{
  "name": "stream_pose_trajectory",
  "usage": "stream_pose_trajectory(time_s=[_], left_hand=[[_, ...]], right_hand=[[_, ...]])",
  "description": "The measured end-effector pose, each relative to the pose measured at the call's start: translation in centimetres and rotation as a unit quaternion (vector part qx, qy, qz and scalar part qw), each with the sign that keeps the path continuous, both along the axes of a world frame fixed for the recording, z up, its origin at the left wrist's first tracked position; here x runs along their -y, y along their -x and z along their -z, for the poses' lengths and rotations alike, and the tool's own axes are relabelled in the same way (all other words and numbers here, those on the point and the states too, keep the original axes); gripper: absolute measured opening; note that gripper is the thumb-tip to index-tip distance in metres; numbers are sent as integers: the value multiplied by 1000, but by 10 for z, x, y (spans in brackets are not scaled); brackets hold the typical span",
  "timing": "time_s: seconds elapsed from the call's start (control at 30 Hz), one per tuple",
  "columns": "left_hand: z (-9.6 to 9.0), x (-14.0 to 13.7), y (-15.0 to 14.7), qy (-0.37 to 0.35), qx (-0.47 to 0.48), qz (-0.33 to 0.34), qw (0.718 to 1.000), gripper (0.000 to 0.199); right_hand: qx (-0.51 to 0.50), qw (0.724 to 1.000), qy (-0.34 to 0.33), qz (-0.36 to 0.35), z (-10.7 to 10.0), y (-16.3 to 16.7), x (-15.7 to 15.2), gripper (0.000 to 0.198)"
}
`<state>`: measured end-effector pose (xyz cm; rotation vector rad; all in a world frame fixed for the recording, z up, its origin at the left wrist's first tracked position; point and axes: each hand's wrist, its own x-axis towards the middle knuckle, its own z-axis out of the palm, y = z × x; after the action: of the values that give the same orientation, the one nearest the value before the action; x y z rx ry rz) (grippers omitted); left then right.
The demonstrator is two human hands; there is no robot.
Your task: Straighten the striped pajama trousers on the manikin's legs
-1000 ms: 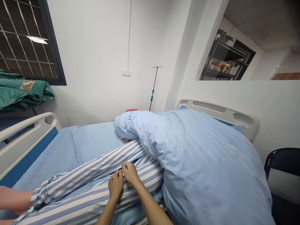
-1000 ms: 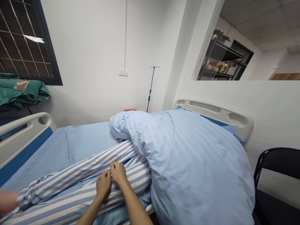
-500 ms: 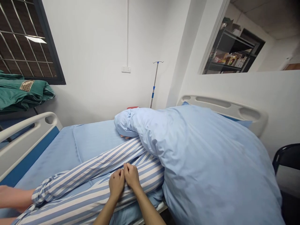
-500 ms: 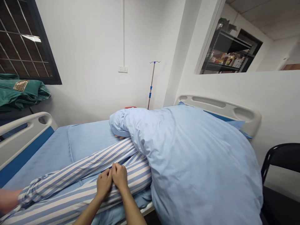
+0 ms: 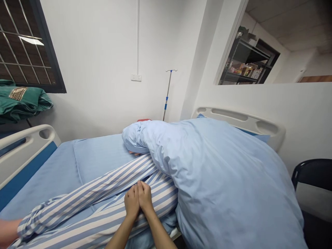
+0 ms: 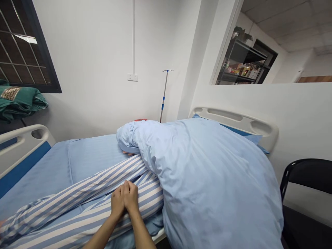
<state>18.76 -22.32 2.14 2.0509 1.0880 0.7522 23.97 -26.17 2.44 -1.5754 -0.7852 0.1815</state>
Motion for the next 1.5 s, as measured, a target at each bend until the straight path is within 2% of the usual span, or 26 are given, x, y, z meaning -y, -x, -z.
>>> stream_pose_trajectory(time_s=[0.1, 0.27, 0.4, 0.47, 0.57, 0.63, 0.7, 0.9, 1.1, 1.2, 1.33, 1.4, 1.5], left_hand=[[8, 1, 2, -42, -67, 1, 997, 30], [7, 0, 2, -80, -124, 5, 989, 27], [4, 2, 4, -80, -150, 8, 985, 29], [1, 4, 5, -62, -156, 7, 986, 31], [-3, 8, 6, -48, -161, 13, 986, 31], [-7, 10, 6, -47, -172, 11, 984, 32], [-10, 12, 5, -45, -186, 8, 982, 32], [-14, 14, 1, -52, -205, 19, 977, 33], [-17, 15, 1, -34, -193, 23, 980, 34], [-22, 13, -5, -28, -170, 42, 984, 35], [-35, 8, -24, -57, -106, 71, 990, 32], [-38, 8, -33, -25, -62, 63, 996, 36], [-32, 14, -42, 40, -5, 37, 999, 40]], right_hand=[[-15, 1000, -4, -2, 0, 1, 1, 37], [-8, 1000, 11, -4, 1, 3, 0, 37], [47, 996, 82, 8, -6, -1, 1, 42], [116, 981, 152, 13, -15, -5, 4, 44], [262, 932, 249, 11, -30, -11, 13, 40], [331, 901, 281, -3, -34, -15, 17, 35], [339, 896, 286, -6, -31, -18, 19, 35], [254, 941, 220, 23, -11, -23, 20, 41], [199, 966, 162, 17, -13, -24, 22, 40], [152, 982, 108, 14, -10, -28, 22, 41], [40, 999, 7, 18, -6, -36, 19, 42], [-3, 999, -34, 7, -6, -38, 19, 41], [-20, 999, -45, 5, -8, -39, 20, 41]])
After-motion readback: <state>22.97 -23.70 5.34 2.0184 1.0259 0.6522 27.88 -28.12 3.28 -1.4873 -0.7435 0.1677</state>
